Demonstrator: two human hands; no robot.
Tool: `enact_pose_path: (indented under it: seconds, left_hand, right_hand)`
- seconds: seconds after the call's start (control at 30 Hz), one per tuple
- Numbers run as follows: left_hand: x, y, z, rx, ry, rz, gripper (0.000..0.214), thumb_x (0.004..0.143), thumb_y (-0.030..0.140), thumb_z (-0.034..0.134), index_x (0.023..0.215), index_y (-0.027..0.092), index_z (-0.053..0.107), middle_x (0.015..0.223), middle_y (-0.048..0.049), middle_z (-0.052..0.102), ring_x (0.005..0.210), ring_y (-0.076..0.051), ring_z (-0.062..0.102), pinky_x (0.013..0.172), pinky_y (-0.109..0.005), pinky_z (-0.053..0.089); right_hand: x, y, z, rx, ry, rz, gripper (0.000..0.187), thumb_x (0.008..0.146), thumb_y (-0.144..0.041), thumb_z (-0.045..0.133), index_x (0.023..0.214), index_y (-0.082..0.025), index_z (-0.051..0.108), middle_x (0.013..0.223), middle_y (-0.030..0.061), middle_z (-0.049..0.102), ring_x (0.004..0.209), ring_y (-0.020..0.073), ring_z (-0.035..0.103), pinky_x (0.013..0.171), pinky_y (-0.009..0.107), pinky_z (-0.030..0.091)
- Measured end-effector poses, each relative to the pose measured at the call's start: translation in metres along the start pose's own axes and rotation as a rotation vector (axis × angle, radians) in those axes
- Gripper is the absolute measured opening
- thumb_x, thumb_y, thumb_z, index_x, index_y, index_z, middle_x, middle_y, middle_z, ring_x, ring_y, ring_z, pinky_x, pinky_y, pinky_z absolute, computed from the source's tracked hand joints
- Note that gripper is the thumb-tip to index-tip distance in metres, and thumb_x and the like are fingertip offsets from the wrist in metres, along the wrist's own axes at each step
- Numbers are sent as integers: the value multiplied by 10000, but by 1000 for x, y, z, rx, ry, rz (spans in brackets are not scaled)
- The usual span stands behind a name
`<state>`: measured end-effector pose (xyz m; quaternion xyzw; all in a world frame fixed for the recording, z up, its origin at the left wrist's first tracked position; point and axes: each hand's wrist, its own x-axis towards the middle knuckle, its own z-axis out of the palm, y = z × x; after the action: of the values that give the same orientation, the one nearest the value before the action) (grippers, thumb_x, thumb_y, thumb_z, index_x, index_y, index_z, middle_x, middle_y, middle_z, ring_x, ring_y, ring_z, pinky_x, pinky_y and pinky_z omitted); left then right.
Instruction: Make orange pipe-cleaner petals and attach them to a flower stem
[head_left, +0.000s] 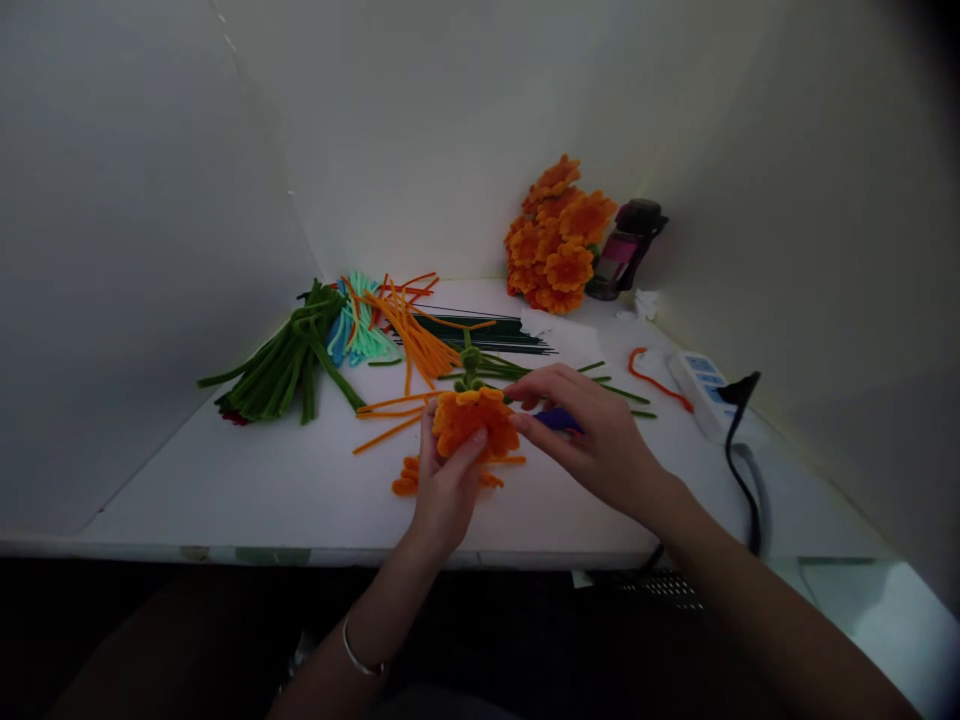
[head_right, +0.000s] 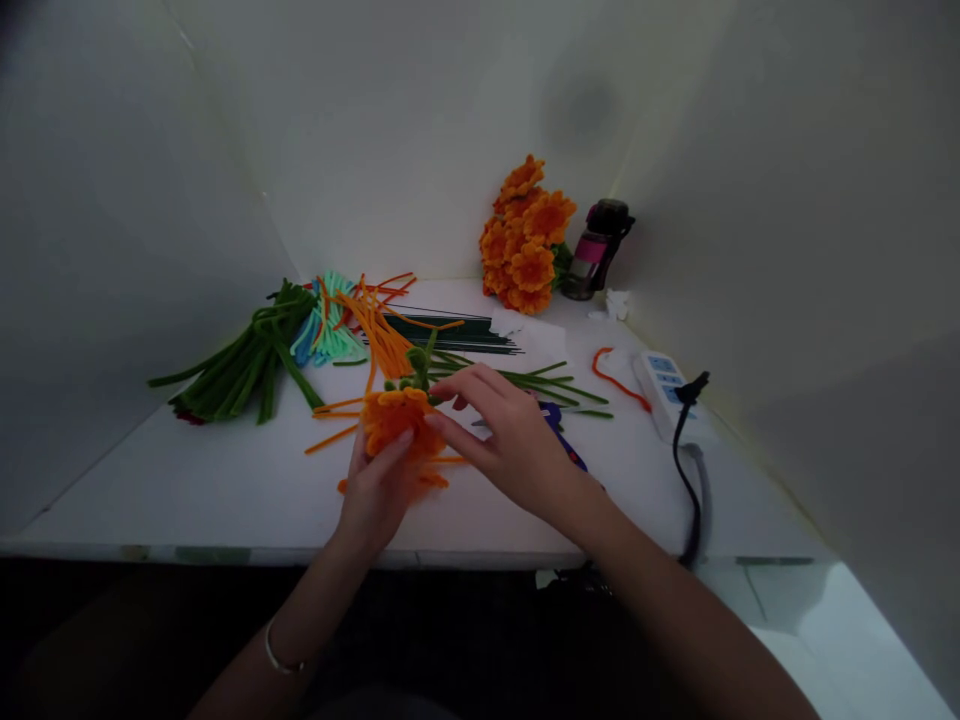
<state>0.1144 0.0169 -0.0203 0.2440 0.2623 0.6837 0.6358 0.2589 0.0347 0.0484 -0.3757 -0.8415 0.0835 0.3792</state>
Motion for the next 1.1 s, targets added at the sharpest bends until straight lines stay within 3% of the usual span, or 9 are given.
enact_pose_path:
  seconds: [0.13,0.3,0.43,0.67,0.83,1.0,1.1]
  left_hand:
    - [-3,0,3,-19,-33,-54,468,686,152,732,1075,306,523,1045,21,638,950,-138,617,904,-304,455]
    - [-3,-3,1,38,-48,-59,355,657,143,751,958,232,585,953,14,642,899,-122,612,847,-254,467]
    - [0,-5,-3,96,-27,-40,389,629,122,776,954,233,594,924,32,652,844,-104,616,790,-221,481]
    - [0,-4,-2,213,-60,-1,232,701,224,754,916,208,668,910,12,674,844,-110,620,786,-208,482]
    - [-3,-5,3,165,-15,-37,179,715,267,744,874,206,689,868,17,666,821,-110,615,791,-220,475]
    - [-4,-9,8,111,-19,-8,142,760,246,704,898,213,696,927,0,684,859,-113,614,834,-233,471]
    - [-4,-10,8,74,-16,-14,112,754,234,709,864,215,701,881,14,681,820,-95,612,801,-209,471]
  right_hand:
    - [-3,-4,7,-58,53,-29,184,844,-249,609,1018,-206,569,962,63,618,880,186,593,749,309,495]
    - [-1,-2,11,-140,88,-57,102,857,-170,555,951,-204,577,894,57,625,838,192,599,731,321,496]
    - [-2,1,13,-191,78,-114,99,859,-183,551,947,-201,594,906,73,640,854,209,602,741,339,495]
    - [-4,1,15,-311,150,-196,114,864,-206,571,952,-165,631,899,92,661,827,206,598,726,346,484]
    - [-5,3,17,-426,238,-325,58,818,-145,634,874,-161,636,833,68,681,774,194,591,692,344,460]
    - [-10,10,20,-503,251,-527,128,802,-93,639,923,-133,626,845,76,704,834,211,601,729,362,460]
    - [-12,13,21,-502,259,-574,134,811,-82,624,934,-136,622,833,69,707,836,208,601,740,366,462]
